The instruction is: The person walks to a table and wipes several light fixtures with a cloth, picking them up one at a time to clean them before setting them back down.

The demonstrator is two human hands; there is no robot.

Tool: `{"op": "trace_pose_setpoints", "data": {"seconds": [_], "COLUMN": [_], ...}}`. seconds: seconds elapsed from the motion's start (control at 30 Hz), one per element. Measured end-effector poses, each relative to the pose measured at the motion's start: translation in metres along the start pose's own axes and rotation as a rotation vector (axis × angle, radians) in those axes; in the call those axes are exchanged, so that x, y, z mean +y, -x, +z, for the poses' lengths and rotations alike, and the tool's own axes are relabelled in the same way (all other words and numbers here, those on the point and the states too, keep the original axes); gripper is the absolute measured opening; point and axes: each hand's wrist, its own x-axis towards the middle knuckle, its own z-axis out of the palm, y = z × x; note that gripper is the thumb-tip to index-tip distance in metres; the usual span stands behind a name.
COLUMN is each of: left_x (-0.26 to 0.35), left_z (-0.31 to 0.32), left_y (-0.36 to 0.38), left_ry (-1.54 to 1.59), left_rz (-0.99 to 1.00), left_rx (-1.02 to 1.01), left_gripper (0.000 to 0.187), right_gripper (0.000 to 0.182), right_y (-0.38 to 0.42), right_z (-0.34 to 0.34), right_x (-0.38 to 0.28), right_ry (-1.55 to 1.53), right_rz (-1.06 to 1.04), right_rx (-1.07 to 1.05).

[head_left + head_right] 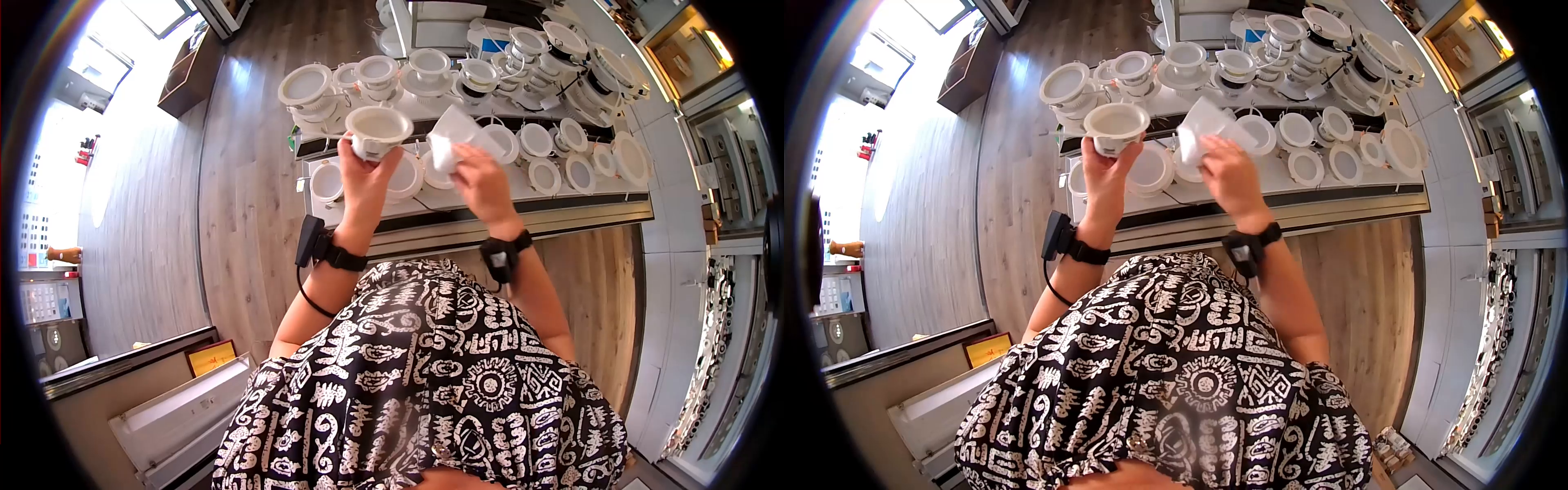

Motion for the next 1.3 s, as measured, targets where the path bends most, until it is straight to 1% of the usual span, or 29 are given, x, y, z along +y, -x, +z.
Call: {"op": "trace_pose_setpoints", "data": {"seconds": [0.03, 0.07, 0.1, 0.2, 0.23, 0.33, 0.43, 0.53, 0.57, 0.67, 0.77, 0.87, 0.9, 1.0, 1.1, 1.2, 1.3], "left_x": [0.002, 0.003, 0.004, 0.010, 0.012, 0.014, 0.015, 0.015, 0.015, 0.016, 0.013, 0.007, 0.004, 0.003, -0.001, 0.000, 0.010], "left_z": [-0.005, -0.009, -0.013, -0.020, -0.021, -0.024, -0.024, -0.026, -0.027, -0.028, -0.026, -0.022, -0.020, -0.014, -0.009, -0.003, 0.006], "left_y": [0.003, 0.007, 0.010, 0.021, 0.023, 0.027, 0.027, 0.025, 0.025, 0.024, 0.024, 0.024, 0.024, 0.026, 0.026, 0.028, 0.028], "left_ry": [-0.028, -0.027, -0.027, -0.057, -0.062, -0.074, -0.091, -0.089, -0.086, -0.092, -0.066, -0.024, -0.010, 0.036, 0.034, 0.055, 0.070], "left_rz": [0.008, 0.002, -0.003, 0.001, -0.006, -0.021, -0.021, -0.006, 0.002, -0.011, -0.043, -0.091, -0.100, -0.143, -0.167, -0.192, -0.245], "left_rx": [0.012, 0.020, 0.028, 0.028, 0.026, 0.029, 0.031, 0.027, 0.027, 0.028, -0.001, -0.026, -0.043, -0.084, -0.109, -0.133, -0.136], "left_gripper": [0.053, 0.052, 0.052, 0.052, 0.053, 0.055, 0.057, 0.057, 0.058, 0.057, 0.057, 0.058, 0.059, 0.057, 0.055, 0.052, 0.049], "right_gripper": [0.036, 0.040, 0.051, 0.054, 0.050, 0.042, 0.033, 0.028, 0.022, 0.029, 0.040, 0.046, 0.039, 0.037, 0.041, 0.043, 0.046], "right_y": [0.002, 0.005, 0.008, 0.003, 0.001, 0.006, 0.020, 0.028, 0.027, 0.025, 0.013, 0.016, 0.019, 0.025, 0.030, 0.036, 0.050], "right_z": [0.022, 0.040, 0.052, 0.055, 0.054, 0.056, 0.066, 0.056, 0.051, 0.042, 0.046, 0.061, 0.065, 0.066, 0.060, 0.050, 0.038], "right_x": [0.006, 0.009, 0.008, 0.008, 0.004, 0.005, 0.019, 0.009, 0.005, 0.000, -0.011, 0.004, 0.010, 0.011, 0.003, 0.003, 0.018], "right_ry": [0.018, 0.034, 0.005, 0.153, 0.115, 0.029, 0.011, -0.108, -0.149, -0.131, 0.112, 0.093, 0.073, -0.065, -0.171, -0.335, -0.374], "right_rz": [-0.026, -0.052, 0.058, -0.164, -0.180, -0.103, -0.168, -0.046, -0.004, -0.046, -0.076, -0.093, -0.111, -0.118, -0.084, 0.044, 0.339], "right_rx": [-0.040, -0.081, -0.158, -0.150, -0.093, -0.141, -0.022, -0.032, -0.071, -0.088, 0.061, -0.102, -0.110, -0.117, -0.020, 0.037, 0.211]}}
